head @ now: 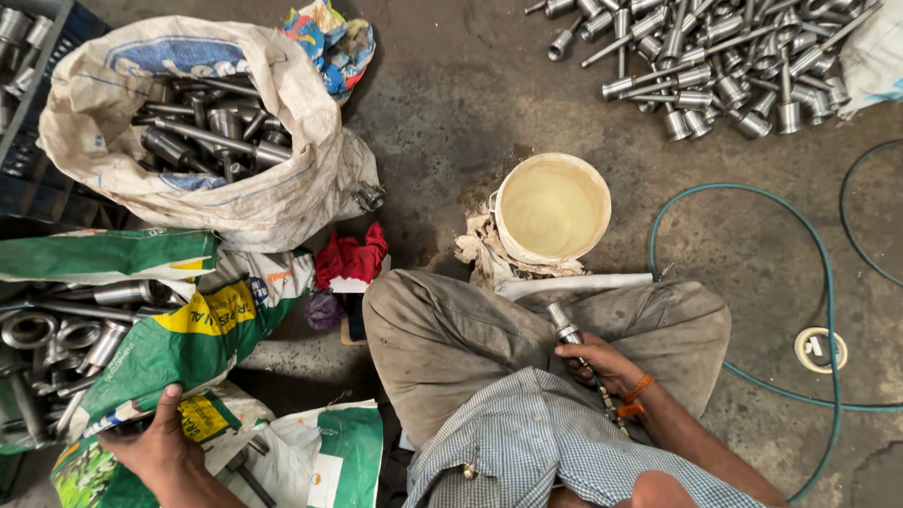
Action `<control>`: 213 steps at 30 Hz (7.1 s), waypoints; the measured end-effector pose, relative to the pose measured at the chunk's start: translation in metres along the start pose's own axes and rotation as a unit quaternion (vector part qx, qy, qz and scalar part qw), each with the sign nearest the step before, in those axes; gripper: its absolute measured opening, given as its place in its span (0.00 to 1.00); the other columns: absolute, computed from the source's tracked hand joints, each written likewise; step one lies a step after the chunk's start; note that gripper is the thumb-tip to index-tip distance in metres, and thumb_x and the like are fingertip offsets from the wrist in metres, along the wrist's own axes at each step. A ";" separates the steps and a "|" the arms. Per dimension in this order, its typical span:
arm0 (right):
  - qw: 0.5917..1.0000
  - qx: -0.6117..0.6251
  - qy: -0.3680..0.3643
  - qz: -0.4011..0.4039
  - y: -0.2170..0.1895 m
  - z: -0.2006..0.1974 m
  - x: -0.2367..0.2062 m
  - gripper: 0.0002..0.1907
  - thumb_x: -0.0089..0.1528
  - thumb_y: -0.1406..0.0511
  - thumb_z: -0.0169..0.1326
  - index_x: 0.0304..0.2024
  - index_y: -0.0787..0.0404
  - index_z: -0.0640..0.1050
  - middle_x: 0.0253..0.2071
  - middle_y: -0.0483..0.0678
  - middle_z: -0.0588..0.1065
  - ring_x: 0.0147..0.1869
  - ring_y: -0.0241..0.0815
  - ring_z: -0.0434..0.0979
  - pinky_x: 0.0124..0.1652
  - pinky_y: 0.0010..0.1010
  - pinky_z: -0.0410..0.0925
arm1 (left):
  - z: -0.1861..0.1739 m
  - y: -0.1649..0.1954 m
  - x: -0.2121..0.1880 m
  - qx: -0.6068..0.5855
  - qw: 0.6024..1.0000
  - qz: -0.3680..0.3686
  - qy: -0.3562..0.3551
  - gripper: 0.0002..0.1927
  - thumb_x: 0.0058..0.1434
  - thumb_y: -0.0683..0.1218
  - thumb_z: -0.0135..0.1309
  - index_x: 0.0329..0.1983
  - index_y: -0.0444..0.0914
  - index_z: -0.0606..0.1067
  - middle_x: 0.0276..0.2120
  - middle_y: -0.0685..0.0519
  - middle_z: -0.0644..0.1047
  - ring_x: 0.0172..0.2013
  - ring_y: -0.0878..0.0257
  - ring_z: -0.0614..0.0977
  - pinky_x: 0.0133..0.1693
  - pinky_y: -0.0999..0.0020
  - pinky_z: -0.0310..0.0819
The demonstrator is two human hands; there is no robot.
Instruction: The person sits on the floor and repeatedly picks up cylindrical metal parts from a sack. They dip each part into a bucket of liquid, wipe it with a cloth, and place it on a pile on the floor. The process is repeated for multiple parts.
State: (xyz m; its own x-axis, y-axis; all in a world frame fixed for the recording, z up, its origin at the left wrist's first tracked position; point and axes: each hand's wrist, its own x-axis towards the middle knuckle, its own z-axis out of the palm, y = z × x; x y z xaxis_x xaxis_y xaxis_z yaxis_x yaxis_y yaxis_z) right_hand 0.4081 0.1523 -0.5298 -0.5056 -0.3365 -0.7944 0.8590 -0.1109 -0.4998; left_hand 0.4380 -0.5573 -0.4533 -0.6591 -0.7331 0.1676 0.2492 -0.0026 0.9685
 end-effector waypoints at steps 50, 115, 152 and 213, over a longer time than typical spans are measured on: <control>0.986 -0.066 -0.151 -0.019 -0.088 0.099 0.016 0.18 0.65 0.58 0.52 0.24 0.56 0.65 0.15 0.36 0.58 0.14 0.28 0.55 0.15 0.22 0.50 | 0.010 0.029 0.017 0.184 0.977 -0.002 0.108 0.68 0.36 0.46 0.84 0.73 0.30 0.49 0.66 0.41 0.68 0.64 0.50 0.72 0.64 0.60 0.69; 0.995 -0.098 0.019 -0.022 -0.006 0.065 -0.049 0.14 0.60 0.60 0.58 0.44 0.59 0.76 0.21 0.38 0.64 0.17 0.28 0.57 0.17 0.23 0.51 | 0.180 -0.077 -0.044 0.597 0.683 -0.111 -0.406 0.82 0.32 0.70 0.79 0.73 0.29 0.39 0.66 0.19 0.55 0.64 0.30 0.64 0.63 0.48 0.61; 0.997 0.025 0.062 0.046 0.029 0.022 -0.011 0.11 0.60 0.67 0.59 0.42 0.61 0.73 0.20 0.39 0.66 0.15 0.27 0.56 0.15 0.20 0.50 | 0.248 -0.114 -0.025 0.541 0.753 0.016 -0.374 0.51 0.44 0.54 0.74 0.70 0.50 0.60 0.68 0.32 0.60 0.64 0.33 0.65 0.59 0.46 0.67; 0.996 0.081 -0.006 0.035 0.026 0.004 -0.017 0.13 0.60 0.68 0.59 0.45 0.63 0.73 0.17 0.38 0.63 0.14 0.28 0.56 0.13 0.22 0.49 | 0.442 -0.147 0.002 0.608 0.545 0.146 -0.559 0.62 0.40 0.35 0.70 0.77 0.55 0.53 0.71 0.42 0.53 0.64 0.36 0.65 0.54 0.45 0.74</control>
State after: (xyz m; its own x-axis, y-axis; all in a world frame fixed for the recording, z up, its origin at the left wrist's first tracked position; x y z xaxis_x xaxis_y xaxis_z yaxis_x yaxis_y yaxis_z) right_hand 0.4396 0.1518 -0.5277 -0.4435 -0.3596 -0.8210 0.8945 -0.2356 -0.3800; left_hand 0.0866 -0.2576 -0.5135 -0.9072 0.2918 -0.3030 0.2520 0.9537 0.1641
